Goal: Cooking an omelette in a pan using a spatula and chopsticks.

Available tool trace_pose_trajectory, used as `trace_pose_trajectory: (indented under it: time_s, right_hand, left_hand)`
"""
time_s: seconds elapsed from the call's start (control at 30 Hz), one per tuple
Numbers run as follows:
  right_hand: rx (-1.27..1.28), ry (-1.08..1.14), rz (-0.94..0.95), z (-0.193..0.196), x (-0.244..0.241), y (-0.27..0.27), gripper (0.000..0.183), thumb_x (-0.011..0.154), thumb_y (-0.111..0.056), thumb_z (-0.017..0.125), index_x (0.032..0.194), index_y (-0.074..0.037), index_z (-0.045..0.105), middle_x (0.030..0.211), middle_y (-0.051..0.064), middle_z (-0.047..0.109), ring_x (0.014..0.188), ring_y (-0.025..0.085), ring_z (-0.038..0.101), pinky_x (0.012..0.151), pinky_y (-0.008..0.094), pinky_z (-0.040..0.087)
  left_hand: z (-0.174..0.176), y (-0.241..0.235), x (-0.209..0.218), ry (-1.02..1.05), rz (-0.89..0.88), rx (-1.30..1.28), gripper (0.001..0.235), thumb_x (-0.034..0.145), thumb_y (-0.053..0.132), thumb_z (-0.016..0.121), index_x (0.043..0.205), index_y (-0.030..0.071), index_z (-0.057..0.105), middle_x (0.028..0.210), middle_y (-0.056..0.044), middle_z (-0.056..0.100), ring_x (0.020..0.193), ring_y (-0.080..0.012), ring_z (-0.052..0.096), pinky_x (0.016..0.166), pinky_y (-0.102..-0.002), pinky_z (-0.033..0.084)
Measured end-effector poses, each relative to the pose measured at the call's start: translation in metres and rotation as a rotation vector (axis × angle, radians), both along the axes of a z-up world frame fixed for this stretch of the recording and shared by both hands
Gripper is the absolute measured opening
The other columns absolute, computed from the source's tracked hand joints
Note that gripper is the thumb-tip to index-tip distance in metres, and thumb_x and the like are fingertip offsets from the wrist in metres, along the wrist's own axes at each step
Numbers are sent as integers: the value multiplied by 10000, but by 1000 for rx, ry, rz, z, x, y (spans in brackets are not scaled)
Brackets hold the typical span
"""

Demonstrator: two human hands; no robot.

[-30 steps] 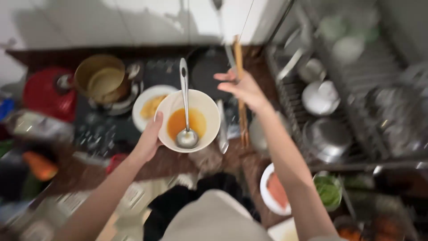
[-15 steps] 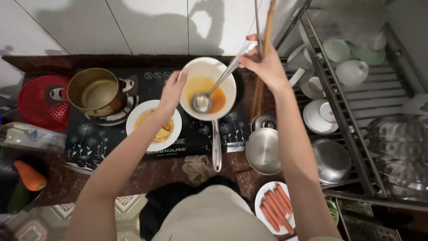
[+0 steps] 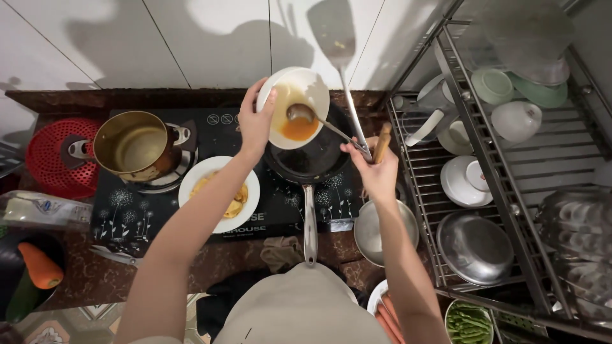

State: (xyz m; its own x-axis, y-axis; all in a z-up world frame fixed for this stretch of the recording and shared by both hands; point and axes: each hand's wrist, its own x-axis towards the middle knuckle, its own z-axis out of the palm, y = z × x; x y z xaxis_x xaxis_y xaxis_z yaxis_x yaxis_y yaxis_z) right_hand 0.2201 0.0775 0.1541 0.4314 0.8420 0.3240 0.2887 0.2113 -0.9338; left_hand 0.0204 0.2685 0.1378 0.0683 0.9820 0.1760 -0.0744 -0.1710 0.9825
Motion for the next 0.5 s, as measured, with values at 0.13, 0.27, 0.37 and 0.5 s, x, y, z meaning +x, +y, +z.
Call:
trace_pose_trajectory:
  time_s: [0.13,0.27,0.37,0.5]
  right_hand:
    - [87,-3,-53,-17,7,4,119,984,-8,735,957,32,626,884,69,713,984,173,770,792,234,561]
    - [63,-4,-105,-18,7,6,139,995,-14,736,915,18,627,886,40,728,899,135,701,701,202,491]
    - [61,6,-127,-29,11,4,142,1004,-16,744,928,17,630,886,46,721,866,129,678,707,206,492]
    - [87,48,-136,-22,14,3,142,1002,-18,733,941,14,609,900,67,717,949,148,734,761,216,541]
  left_hand:
    - [-4,6,9,-43,8,275,426,998,238,743,1380,85,635,1277,-77,680,1158,-170,634,1027,-323,513]
    - [4,7,12,105,10,408,449,973,190,782,1386,79,645,1271,-115,657,1173,-231,641,1039,-359,519]
    - [5,11,19,104,20,454,447,965,199,792,1372,81,648,1262,-119,673,1168,-239,655,1041,-358,524]
    - [5,14,30,123,17,378,437,965,206,774,1369,88,656,1261,-119,675,1163,-241,656,1025,-357,525]
